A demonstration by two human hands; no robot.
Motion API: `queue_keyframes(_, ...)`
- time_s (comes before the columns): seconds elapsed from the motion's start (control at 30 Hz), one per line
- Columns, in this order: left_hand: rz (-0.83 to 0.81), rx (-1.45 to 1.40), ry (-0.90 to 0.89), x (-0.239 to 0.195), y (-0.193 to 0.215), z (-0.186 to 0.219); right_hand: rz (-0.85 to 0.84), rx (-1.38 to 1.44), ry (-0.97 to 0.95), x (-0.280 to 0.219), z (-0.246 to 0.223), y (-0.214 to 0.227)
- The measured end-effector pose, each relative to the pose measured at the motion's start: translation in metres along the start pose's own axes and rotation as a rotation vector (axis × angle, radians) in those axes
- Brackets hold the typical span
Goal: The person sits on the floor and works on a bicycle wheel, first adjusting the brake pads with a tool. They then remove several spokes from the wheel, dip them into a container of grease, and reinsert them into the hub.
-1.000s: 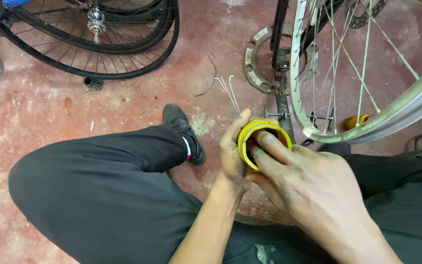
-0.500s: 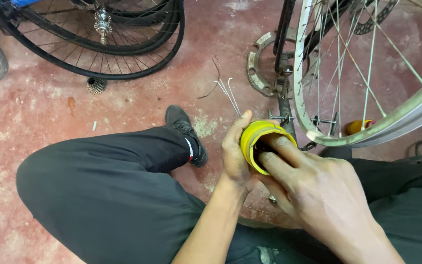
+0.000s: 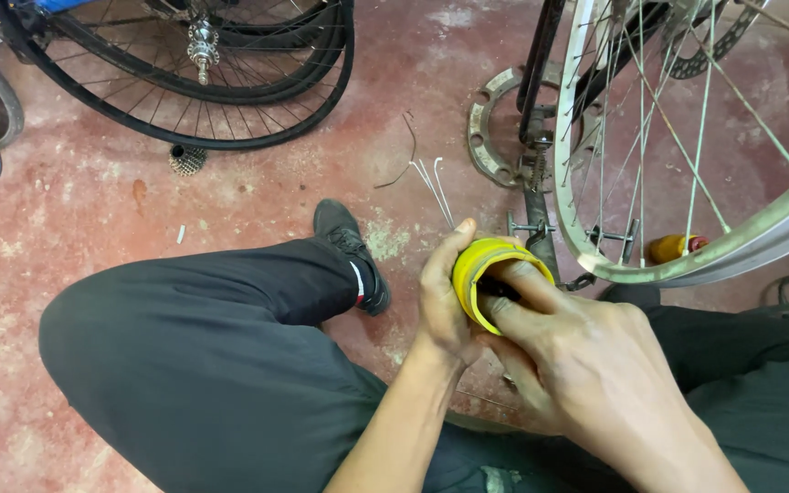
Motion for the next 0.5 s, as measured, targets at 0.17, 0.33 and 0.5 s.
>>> queue_keyframes(0.17, -0.047, -0.041, 0.02, 0.006, 0.004, -0.007, -0.001, 0.042, -0.004, 0.0, 0.002, 0.002)
queue_keyframes(0.33, -0.085, -0.011, -0.037, 0.003, -0.008, 0.001, 0.036, 0.109, 0.015, -0.005, 0.004, 0.007)
queue_keyframes(0.5, -0.142, 0.013, -0.1, 0.001, -0.02, 0.008, 0.071, 0.081, 0.038, -0.006, 0.001, 0.019)
Point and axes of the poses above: each hand's wrist, its own x-axis towards the middle knuckle, its own y-axis out of the back of the hand, z = x × y, the point moved 7 cm from there along x, towards the middle knuckle, and after that the axes turned 5 degrees about y, right-handed, at the moved point
